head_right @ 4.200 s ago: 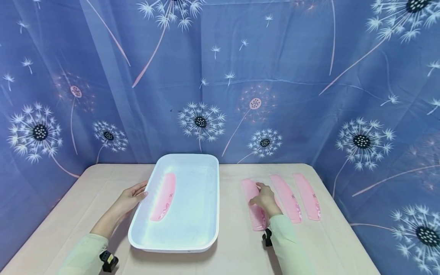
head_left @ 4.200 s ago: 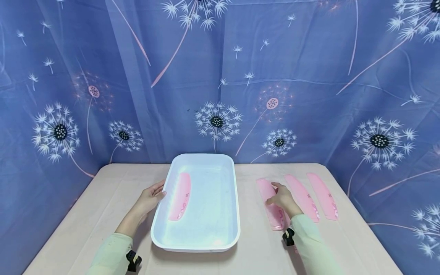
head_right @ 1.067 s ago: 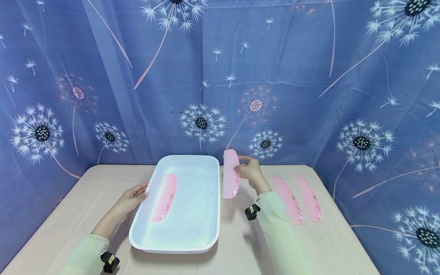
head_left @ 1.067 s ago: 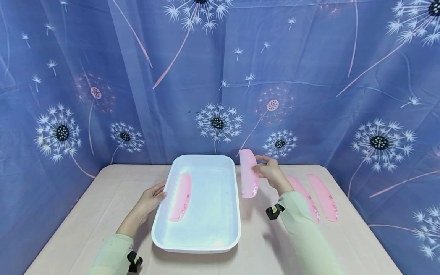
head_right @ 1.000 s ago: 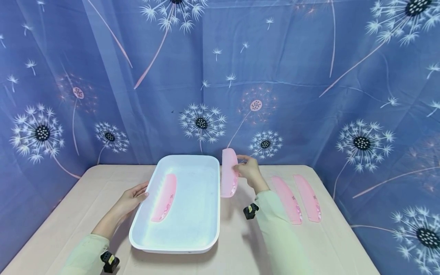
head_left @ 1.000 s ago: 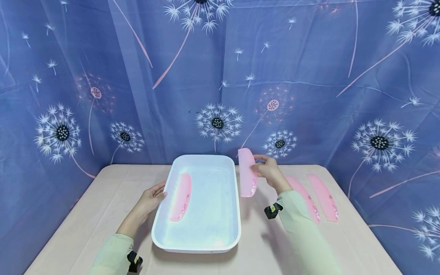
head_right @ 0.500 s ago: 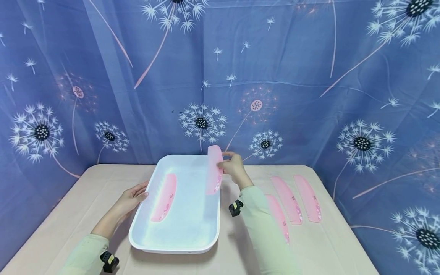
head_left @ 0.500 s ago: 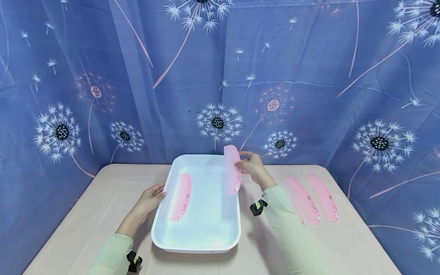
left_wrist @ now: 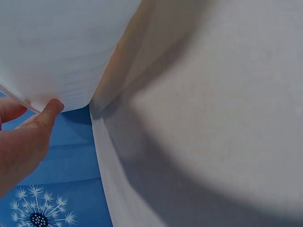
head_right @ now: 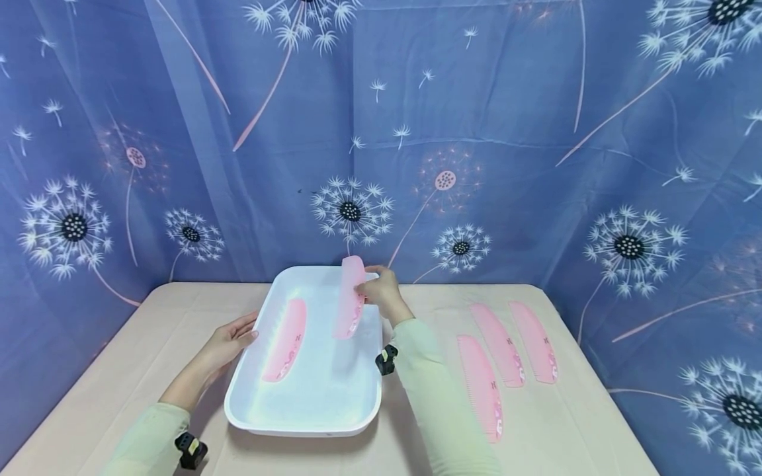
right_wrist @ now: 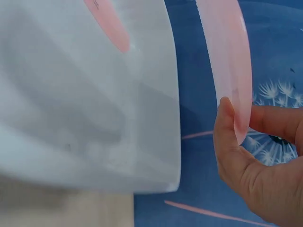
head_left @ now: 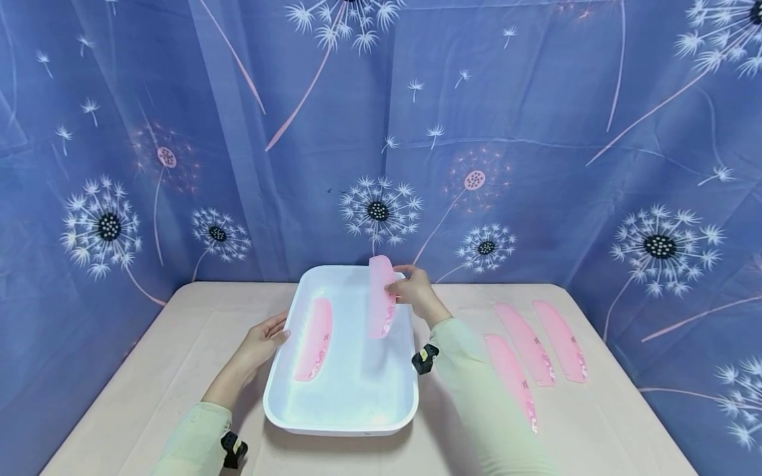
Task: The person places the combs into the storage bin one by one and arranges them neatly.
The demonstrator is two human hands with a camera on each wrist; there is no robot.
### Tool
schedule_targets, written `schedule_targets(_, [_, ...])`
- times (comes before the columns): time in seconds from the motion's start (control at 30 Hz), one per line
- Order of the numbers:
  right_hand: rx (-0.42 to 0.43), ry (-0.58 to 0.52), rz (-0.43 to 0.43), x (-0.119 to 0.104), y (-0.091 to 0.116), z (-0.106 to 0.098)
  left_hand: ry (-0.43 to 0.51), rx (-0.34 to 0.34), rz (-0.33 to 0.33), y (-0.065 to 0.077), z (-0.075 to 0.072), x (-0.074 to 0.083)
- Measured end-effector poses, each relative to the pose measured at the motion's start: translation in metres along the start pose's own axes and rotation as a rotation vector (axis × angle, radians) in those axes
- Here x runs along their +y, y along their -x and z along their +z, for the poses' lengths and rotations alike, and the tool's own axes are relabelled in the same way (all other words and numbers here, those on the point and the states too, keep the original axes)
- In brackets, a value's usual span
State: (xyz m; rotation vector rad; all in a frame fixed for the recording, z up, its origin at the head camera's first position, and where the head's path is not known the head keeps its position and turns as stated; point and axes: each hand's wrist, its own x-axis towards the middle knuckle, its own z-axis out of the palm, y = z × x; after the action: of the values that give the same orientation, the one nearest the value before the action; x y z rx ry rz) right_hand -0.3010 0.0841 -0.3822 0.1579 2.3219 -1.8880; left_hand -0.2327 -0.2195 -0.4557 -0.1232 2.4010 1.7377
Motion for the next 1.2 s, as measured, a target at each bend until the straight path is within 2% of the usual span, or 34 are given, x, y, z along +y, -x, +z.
schedule_targets(0.2, [-0.016,-0.015,0.027,0.005,-0.006,0.017,-0.012,0.007,0.002,0.002,0.001,0.001])
schedule_targets(0.7, [-0.032,-0.02,0.025,0.024,-0.013,0.058,0.004,0.004,0.013,-0.001,0.0,-0.002])
schedule_targets(1.2, [-0.013,0.025,0.016,0.05,-0.022,0.078,-0.01,0.018,0.004,0.0,0.002,-0.001])
